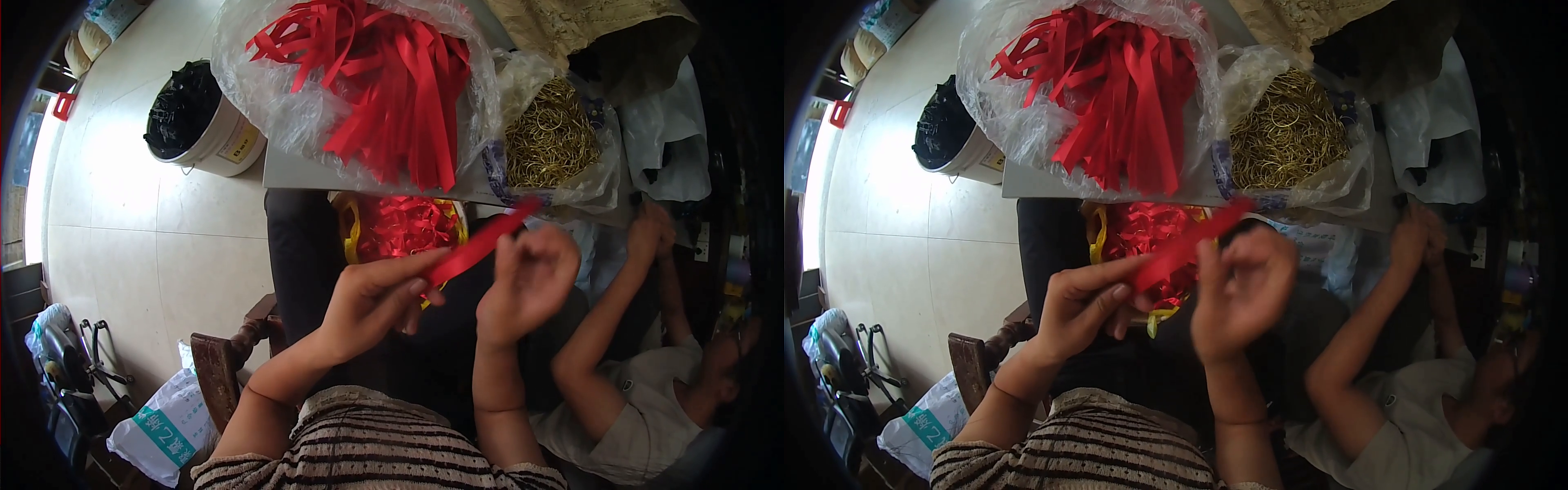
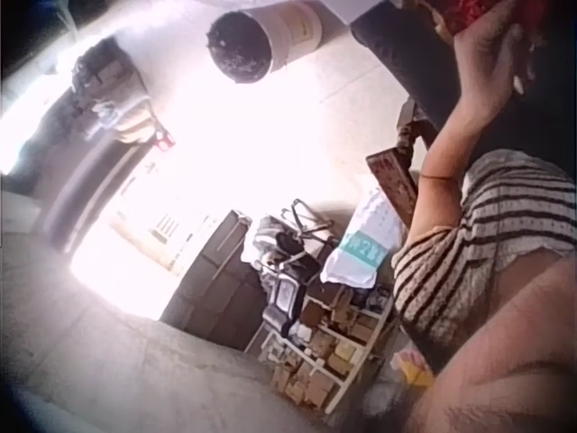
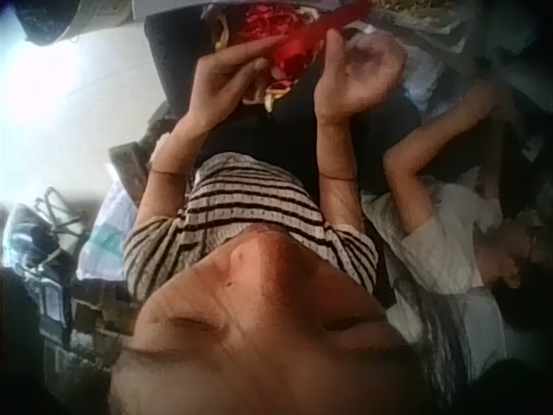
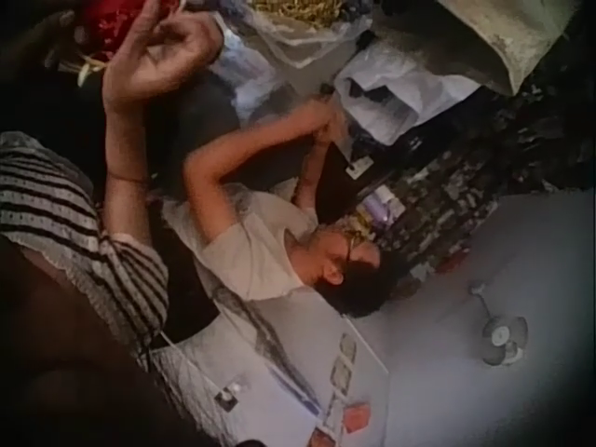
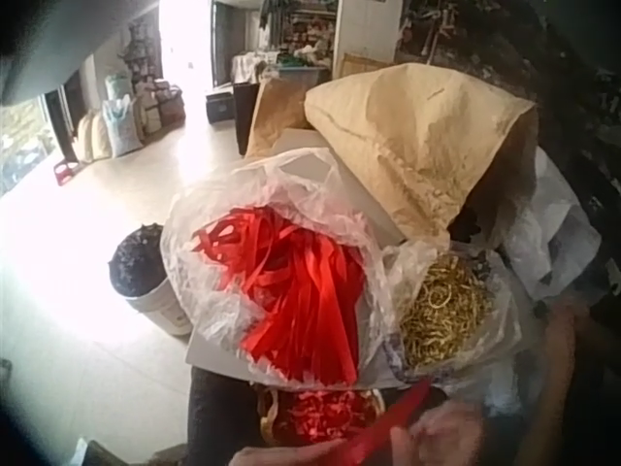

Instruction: The person ties red ribbons into bows and secures them with thin gold wires.

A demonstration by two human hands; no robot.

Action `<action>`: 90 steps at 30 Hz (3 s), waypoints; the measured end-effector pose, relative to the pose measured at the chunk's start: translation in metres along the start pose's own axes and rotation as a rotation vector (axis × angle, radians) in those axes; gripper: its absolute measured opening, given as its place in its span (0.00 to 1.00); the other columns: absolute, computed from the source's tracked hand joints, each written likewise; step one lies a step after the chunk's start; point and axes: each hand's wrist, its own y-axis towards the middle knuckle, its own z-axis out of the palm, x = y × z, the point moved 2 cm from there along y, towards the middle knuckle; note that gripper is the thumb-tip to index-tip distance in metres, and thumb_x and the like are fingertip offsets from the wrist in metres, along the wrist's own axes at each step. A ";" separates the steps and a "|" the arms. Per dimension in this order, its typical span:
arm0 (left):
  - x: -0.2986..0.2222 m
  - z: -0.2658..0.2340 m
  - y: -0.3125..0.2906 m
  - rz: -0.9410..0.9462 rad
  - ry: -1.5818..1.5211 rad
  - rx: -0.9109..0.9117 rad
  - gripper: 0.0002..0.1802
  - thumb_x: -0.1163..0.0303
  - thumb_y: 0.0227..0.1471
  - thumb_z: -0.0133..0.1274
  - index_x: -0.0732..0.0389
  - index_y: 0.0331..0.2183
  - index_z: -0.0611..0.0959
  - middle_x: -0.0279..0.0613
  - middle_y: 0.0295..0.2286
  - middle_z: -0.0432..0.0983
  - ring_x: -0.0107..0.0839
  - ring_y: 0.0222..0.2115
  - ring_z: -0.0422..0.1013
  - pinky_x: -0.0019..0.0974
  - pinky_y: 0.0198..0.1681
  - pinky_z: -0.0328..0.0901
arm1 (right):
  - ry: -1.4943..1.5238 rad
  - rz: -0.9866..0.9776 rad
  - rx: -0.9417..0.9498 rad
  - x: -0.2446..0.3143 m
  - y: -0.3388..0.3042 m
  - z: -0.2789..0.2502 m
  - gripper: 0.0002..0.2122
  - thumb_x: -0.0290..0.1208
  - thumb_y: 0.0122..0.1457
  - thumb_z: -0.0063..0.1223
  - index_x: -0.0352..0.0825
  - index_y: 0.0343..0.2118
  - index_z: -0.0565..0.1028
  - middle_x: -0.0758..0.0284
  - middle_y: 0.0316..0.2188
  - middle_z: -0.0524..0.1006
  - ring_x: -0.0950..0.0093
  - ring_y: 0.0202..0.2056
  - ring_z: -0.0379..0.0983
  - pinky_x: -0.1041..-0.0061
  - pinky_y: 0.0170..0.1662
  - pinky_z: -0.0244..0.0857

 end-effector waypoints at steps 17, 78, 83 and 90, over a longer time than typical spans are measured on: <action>-0.012 -0.008 0.005 0.192 0.046 -0.180 0.19 0.82 0.48 0.52 0.65 0.45 0.71 0.39 0.27 0.74 0.17 0.25 0.69 0.21 0.28 0.64 | -0.542 -0.506 0.784 0.043 -0.001 0.000 0.07 0.20 0.40 0.60 0.35 0.26 0.78 0.66 0.35 0.75 0.70 0.40 0.72 0.69 0.41 0.64; -0.012 -0.008 0.002 0.329 0.480 -0.177 0.03 0.80 0.42 0.55 0.67 0.24 0.76 0.41 0.24 0.74 0.30 0.25 0.70 0.28 0.30 0.63 | -1.067 -0.259 0.661 -0.053 0.121 -0.010 0.05 0.26 0.49 0.55 0.32 0.28 0.75 0.62 0.22 0.74 0.63 0.27 0.73 0.68 0.30 0.66; -0.014 -0.011 0.010 0.288 0.482 -0.154 0.04 0.80 0.40 0.55 0.66 0.25 0.77 0.42 0.24 0.74 0.30 0.26 0.70 0.29 0.30 0.63 | -0.489 0.290 0.450 -0.041 0.140 -0.026 0.05 0.26 0.51 0.55 0.31 0.29 0.76 0.68 0.19 0.74 0.78 0.18 0.70 0.80 0.21 0.64; -0.036 0.011 0.030 0.770 0.774 -0.077 0.11 0.78 0.33 0.60 0.64 0.27 0.80 0.44 0.37 0.73 0.35 0.31 0.73 0.32 0.29 0.68 | 0.202 0.721 0.648 -0.010 0.098 -0.023 0.09 0.25 0.53 0.53 0.30 0.36 0.70 0.69 0.18 0.73 0.86 0.15 0.66 0.90 0.15 0.55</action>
